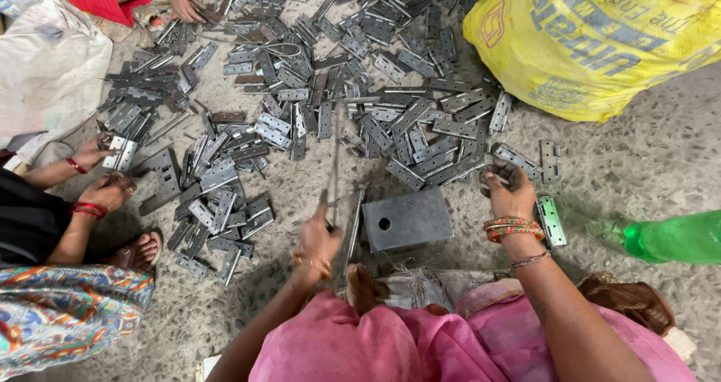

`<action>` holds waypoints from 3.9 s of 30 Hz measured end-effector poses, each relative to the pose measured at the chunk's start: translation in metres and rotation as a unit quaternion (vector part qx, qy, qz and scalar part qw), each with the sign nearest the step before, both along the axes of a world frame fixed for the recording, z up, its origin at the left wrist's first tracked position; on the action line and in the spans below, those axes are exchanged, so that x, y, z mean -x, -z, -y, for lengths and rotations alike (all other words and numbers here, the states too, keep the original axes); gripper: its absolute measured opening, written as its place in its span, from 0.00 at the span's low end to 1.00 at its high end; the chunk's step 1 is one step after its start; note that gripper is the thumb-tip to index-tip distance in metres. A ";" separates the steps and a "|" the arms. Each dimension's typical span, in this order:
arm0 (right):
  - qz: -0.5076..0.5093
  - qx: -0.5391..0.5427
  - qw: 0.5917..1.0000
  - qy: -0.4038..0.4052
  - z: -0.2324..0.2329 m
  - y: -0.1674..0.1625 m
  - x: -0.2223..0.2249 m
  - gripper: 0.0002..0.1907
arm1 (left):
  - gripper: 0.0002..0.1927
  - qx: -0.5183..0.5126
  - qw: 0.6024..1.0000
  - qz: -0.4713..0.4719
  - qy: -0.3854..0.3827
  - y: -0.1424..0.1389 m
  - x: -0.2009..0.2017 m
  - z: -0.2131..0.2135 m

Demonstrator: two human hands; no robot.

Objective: The person sits on the floor and assembles metal hinge components by hand. They pick up two flat metal plates, align them, insert a pin, and use a hammer to drive the pin into place. The finished hinges are placed into a nearby bucket.

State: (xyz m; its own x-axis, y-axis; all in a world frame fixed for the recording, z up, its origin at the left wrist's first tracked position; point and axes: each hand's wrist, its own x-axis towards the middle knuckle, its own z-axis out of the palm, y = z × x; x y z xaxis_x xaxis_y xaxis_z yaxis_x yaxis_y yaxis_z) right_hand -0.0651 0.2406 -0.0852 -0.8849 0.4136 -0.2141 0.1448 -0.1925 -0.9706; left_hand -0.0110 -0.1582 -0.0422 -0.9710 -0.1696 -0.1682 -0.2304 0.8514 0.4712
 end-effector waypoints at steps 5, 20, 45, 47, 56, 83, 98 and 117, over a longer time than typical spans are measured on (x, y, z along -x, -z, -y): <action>-0.004 -0.007 1.000 -0.011 0.000 -0.006 0.000 0.14 | 0.33 0.032 0.994 -0.088 0.059 0.023 0.046 0.002; 0.023 0.009 1.000 -0.007 -0.006 -0.010 -0.010 0.14 | 0.36 -0.100 0.973 0.056 0.202 -0.017 -0.071 -0.041; 0.012 -0.022 1.000 0.008 -0.003 0.004 0.000 0.15 | 0.34 -0.047 0.975 -0.125 0.176 0.006 -0.102 0.008; 0.023 -0.020 0.999 0.015 -0.006 0.006 0.000 0.15 | 0.44 -0.066 0.986 -0.063 0.140 0.004 -0.108 0.013; 0.019 -0.015 1.000 -0.002 -0.003 0.002 -0.004 0.16 | 0.53 0.031 0.988 -0.075 0.135 -0.013 0.063 -0.003; 0.004 -0.030 0.998 0.063 -0.003 -0.012 -0.008 0.14 | 0.49 0.019 0.979 -0.060 0.194 -0.016 0.118 -0.071; -0.063 0.063 0.985 0.147 -0.030 0.001 -0.004 0.15 | 0.49 0.048 0.967 -0.036 0.246 0.014 0.001 -0.066; -0.030 0.032 0.998 0.050 0.005 -0.008 -0.014 0.09 | 0.42 0.153 0.988 0.024 0.023 0.039 -0.023 0.088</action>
State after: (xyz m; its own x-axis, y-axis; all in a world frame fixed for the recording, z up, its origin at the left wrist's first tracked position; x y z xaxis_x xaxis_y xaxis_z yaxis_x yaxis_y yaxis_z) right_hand -0.0513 0.2359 -0.0776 -0.8521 0.4872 -0.1909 0.0642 -0.2648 -0.9622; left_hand 0.0119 -0.2465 -0.0813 -0.9708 -0.1761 -0.1628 -0.2047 0.9621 0.1802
